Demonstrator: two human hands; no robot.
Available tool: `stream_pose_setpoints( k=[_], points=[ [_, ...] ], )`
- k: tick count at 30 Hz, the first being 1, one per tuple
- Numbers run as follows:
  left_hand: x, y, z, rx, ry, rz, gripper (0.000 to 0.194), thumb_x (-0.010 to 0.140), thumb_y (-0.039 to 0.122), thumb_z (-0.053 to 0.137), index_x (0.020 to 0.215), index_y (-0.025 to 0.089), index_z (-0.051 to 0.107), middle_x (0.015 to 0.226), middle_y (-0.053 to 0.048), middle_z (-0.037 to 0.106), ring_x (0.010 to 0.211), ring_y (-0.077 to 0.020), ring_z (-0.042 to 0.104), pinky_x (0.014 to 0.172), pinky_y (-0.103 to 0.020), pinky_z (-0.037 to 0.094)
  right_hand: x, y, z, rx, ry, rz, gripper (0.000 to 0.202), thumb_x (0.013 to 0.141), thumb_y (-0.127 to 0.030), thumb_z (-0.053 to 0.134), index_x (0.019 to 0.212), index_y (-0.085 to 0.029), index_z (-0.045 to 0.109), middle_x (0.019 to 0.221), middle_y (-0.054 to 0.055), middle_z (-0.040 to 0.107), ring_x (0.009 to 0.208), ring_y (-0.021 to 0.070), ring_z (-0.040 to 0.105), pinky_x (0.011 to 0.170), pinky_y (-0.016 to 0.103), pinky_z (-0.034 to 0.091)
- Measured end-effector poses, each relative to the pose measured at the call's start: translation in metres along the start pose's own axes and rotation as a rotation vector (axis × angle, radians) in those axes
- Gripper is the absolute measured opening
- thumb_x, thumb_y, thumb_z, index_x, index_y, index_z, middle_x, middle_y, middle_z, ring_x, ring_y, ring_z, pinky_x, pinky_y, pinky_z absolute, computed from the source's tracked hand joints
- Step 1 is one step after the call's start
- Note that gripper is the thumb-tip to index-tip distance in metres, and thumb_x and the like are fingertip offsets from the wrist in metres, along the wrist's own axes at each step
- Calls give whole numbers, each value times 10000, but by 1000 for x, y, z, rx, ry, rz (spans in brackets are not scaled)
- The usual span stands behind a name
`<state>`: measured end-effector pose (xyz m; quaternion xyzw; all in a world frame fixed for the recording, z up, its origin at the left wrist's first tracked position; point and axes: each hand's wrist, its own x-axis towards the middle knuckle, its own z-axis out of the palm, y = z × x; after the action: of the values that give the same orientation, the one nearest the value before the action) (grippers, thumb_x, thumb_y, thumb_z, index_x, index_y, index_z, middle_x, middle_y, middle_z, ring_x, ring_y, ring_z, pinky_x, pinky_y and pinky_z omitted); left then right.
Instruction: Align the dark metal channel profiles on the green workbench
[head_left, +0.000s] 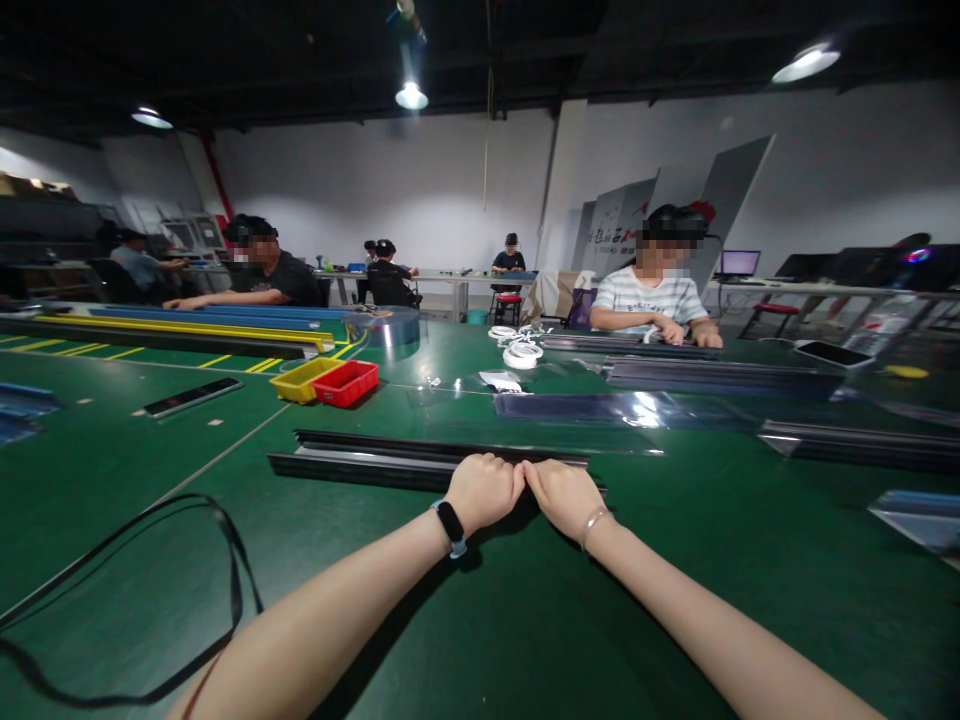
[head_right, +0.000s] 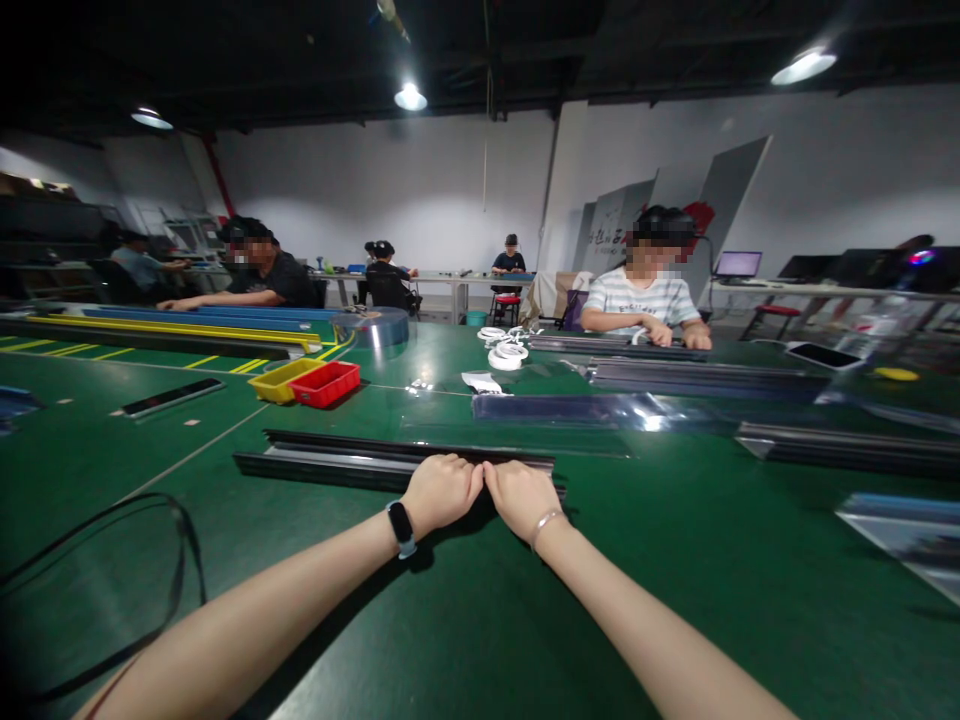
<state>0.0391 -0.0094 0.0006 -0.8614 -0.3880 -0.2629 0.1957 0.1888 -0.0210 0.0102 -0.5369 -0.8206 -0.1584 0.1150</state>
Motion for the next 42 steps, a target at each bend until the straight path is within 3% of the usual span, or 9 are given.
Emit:
stream_pose_setpoints(
  k=[8,18,27,36,42],
  points=[
    [1,3,-2,9,37,-51,321,862,270,301,658,150,519,605,-45,564,608,-162,538,581,-293,370,-2,-3,1,14,109,79,393,886,-311,209,761,-180,557,740,25,595,658,109,541,546,216,292],
    [0,0,2,8,-43,-27,360,876,268,258,649,149,511,584,-49,564,560,-159,544,536,-281,364,4,-5,5,-23,17,188,489,876,-360,197,635,-168,577,643,55,621,585,150,574,513,235,327],
    [2,-2,2,44,-77,1,305,857,197,292,655,139,514,556,-44,558,526,-152,539,486,-255,343,7,-3,1,-128,-80,48,390,877,-262,226,871,-166,603,673,68,621,595,154,588,502,226,349],
    [-1,-1,1,77,8,15,313,860,195,299,630,138,504,536,-45,541,513,-152,527,489,-265,332,0,4,2,-151,-47,3,395,880,-269,226,876,-162,606,631,63,618,562,152,582,475,217,315],
    [0,0,2,29,20,33,325,870,242,303,649,143,520,574,-39,559,568,-154,540,538,-275,363,1,1,4,-131,7,70,465,886,-303,206,703,-147,604,602,61,612,534,143,571,465,218,310]
  ],
)
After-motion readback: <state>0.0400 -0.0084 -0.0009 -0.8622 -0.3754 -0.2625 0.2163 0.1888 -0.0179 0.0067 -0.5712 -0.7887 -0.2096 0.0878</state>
